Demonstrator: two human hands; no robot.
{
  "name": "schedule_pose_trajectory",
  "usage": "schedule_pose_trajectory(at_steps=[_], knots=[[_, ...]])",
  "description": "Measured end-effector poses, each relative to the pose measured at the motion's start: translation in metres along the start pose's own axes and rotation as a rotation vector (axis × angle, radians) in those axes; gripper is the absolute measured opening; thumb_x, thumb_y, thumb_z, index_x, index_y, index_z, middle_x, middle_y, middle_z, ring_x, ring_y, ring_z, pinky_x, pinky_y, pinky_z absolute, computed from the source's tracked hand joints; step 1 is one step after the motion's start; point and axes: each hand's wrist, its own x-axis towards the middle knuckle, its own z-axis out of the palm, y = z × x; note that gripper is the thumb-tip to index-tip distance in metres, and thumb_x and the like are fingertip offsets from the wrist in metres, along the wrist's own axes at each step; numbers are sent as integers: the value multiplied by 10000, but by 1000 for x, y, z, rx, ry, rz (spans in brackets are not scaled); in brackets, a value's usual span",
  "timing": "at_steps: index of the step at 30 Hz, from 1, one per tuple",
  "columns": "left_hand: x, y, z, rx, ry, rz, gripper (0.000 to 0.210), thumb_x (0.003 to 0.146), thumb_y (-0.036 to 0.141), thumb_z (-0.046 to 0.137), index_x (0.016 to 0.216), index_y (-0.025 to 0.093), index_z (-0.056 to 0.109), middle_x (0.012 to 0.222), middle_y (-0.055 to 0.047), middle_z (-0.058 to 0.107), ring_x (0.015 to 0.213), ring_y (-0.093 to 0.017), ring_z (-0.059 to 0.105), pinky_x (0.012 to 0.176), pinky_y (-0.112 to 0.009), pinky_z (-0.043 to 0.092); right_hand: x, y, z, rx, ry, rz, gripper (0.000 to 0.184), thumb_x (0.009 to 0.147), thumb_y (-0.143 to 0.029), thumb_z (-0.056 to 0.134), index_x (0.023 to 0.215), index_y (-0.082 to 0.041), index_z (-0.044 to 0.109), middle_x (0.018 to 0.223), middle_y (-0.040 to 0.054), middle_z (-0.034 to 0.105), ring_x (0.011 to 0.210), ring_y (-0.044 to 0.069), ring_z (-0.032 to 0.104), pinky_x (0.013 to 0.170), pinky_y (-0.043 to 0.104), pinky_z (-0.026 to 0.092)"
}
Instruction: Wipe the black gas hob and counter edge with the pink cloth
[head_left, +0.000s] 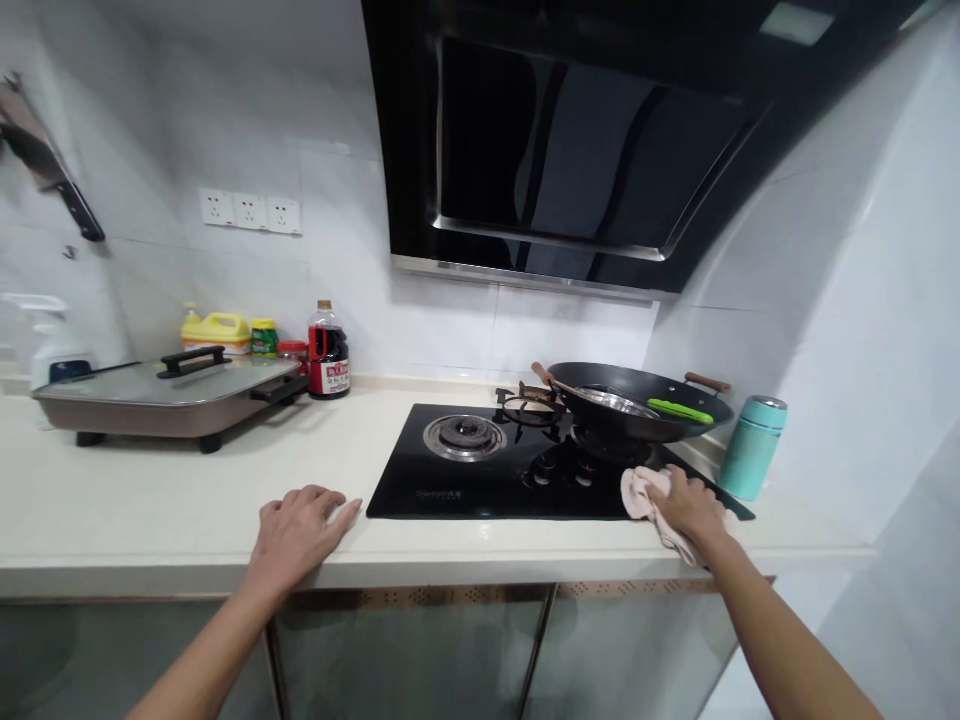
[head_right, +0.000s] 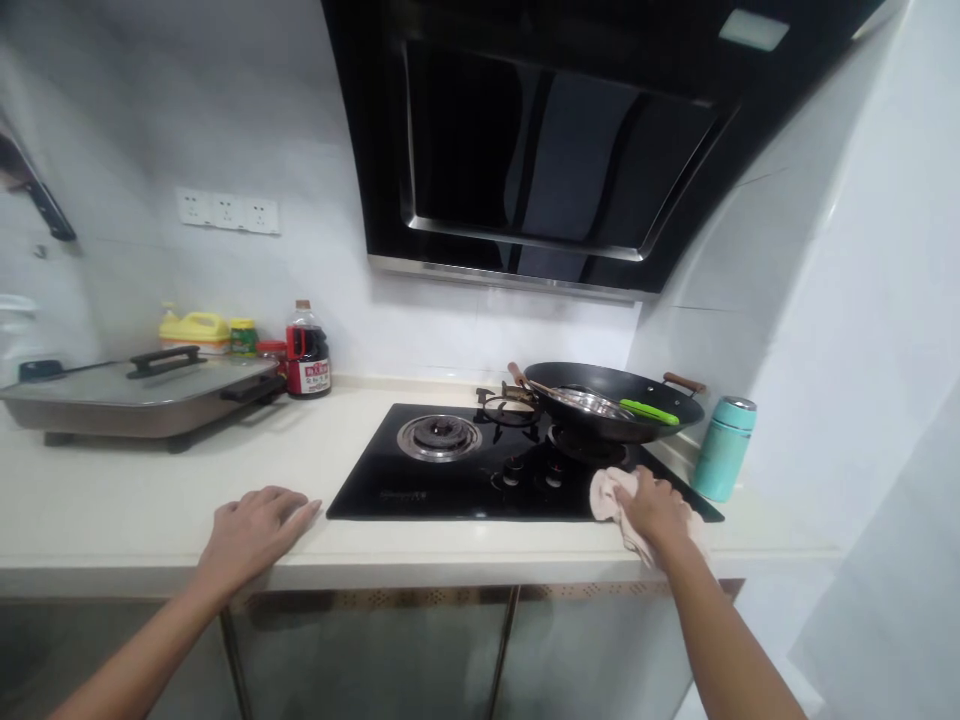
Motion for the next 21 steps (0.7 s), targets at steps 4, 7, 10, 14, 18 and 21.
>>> schedule_pose_trajectory(at_steps=[4, 7, 10, 14, 18, 21], knots=[[0, 2, 1, 4, 2, -1, 522, 923, 632, 432, 1032, 280, 801, 1218, -103, 744, 1166, -338, 608, 1021, -473, 385, -10, -16, -2, -123, -118, -168, 670, 986, -571, 387, 1506, -164, 501, 1389, 231, 603, 1246, 412, 590, 1029, 537, 421], [-1, 4, 1, 2, 2, -4, 535, 917, 640, 434, 1041, 266, 796, 1215, -109, 740, 1164, -346, 610, 1022, -482, 385, -10, -32, -7, -143, -139, -288, 531, 1005, -439, 406, 1424, -170, 590, 1338, 182, 659, 1254, 350, 586, 1015, 450, 424], [-1, 4, 0, -16, 1, -12, 524, 911, 637, 441, 1025, 269, 797, 1199, -102, 743, 1160, -343, 610, 1022, -478, 387, -7, -59, -4, -155, -131, -378, 432, 999, -315, 426, 1327, -174, 669, 1249, 166, 702, 1204, 310, 604, 986, 395, 414], [-2, 3, 1, -23, 4, -14, 500, 915, 629, 449, 1009, 279, 794, 1199, -93, 747, 1158, -326, 609, 1024, -461, 382, 3, -96, 3, -146, -106, -445, 425, 986, -230, 461, 1347, -242, 684, 1232, 127, 712, 1164, 259, 621, 991, 346, 393], [-2, 2, 0, -18, 10, -5, 488, 934, 599, 441, 1012, 271, 795, 1199, -99, 746, 1150, -319, 614, 1001, -460, 385, 11, -112, 4, -147, -110, -427, 493, 930, -192, 544, 1388, -324, 670, 1254, 97, 714, 1137, 254, 642, 956, 336, 416], [-4, 4, -2, -28, 11, -7, 462, 935, 576, 459, 1018, 268, 793, 1198, -98, 746, 1154, -318, 615, 993, -460, 384, 4, -112, -1, -142, -102, -448, 436, 938, -174, 526, 1312, -282, 722, 1267, 102, 714, 1146, 237, 649, 961, 314, 421]])
